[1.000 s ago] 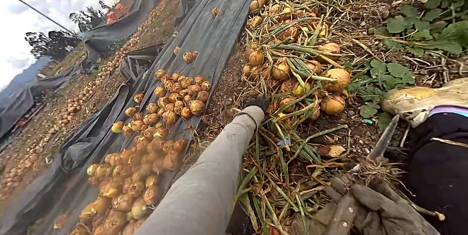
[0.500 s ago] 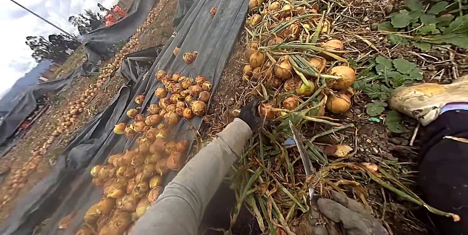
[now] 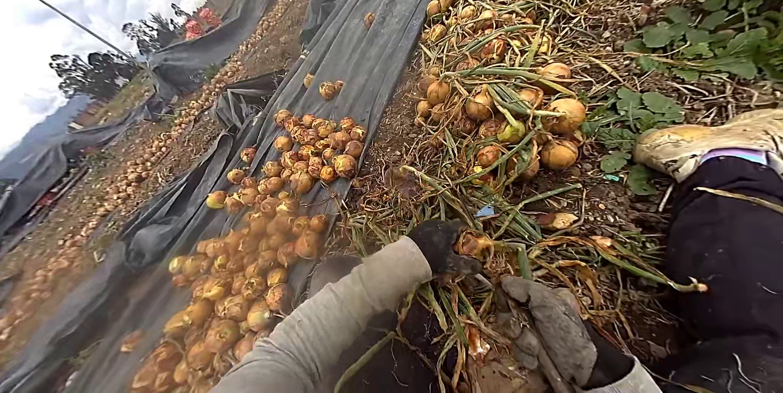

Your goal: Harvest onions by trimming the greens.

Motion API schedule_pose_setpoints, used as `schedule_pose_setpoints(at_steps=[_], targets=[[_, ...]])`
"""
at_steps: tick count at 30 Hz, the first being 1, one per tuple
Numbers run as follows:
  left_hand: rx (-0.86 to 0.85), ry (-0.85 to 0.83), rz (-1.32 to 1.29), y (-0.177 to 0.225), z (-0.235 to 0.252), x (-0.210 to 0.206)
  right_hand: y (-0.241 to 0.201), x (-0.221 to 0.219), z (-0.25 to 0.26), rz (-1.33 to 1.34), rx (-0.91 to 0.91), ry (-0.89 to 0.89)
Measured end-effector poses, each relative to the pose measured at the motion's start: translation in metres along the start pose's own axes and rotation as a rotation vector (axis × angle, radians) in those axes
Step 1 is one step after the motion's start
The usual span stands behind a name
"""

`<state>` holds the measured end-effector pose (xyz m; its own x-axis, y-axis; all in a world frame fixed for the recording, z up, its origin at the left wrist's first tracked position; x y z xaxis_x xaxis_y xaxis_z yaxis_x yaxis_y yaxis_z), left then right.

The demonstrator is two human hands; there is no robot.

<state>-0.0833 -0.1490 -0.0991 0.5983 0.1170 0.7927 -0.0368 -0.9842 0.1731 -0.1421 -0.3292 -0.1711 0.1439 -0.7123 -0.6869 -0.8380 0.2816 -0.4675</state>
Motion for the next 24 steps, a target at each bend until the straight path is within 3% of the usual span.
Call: schedule_pose_setpoints(at_steps=[2,4,6,9,12,15,17,19,21,24], targets=[[0.151,0.090,-0.038,-0.016,-0.003,0.006,0.000,-0.010,-0.014,0.037,0.025,-0.213],[0.270,0.187,-0.308,-0.031,0.003,0.009,-0.004,-0.011,-0.017,0.118,0.182,-0.300],[0.298,0.302,-0.906,-0.037,0.003,-0.004,-0.012,0.003,-0.005,0.088,0.397,-0.176],[0.285,0.323,-1.587,-0.009,-0.008,-0.023,-0.021,0.023,0.009,-0.429,0.656,0.243],[0.195,0.360,-1.804,0.024,-0.011,-0.044,-0.020,0.013,0.011,-0.806,0.676,0.433],[0.085,0.321,-1.835,0.047,-0.014,-0.062,-0.018,0.003,0.006,-0.778,0.708,0.466],[0.155,0.198,-1.788,0.054,-0.020,-0.062,-0.014,0.009,0.012,-0.689,0.853,0.473],[0.194,0.144,-1.529,0.046,-0.025,-0.054,-0.017,0.012,0.011,-0.622,0.924,0.456],[0.266,0.264,-1.062,0.018,-0.030,-0.037,-0.023,0.012,0.007,-0.538,0.904,0.416],[0.515,0.516,0.012,-0.018,-0.044,0.009,-0.033,0.014,-0.001,-0.493,0.759,0.387]])
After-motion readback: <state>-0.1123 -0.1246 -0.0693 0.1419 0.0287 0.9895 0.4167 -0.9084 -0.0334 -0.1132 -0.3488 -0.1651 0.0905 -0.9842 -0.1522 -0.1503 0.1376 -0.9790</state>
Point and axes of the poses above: each hand's wrist, its own z-axis towards the middle knuckle, its own x-axis out of the back of the hand, y = z × x, the point moved 3 cm from there along z, towards the middle knuckle, and after that the axes turned 7 degrees about z, right-handed, at the moved point
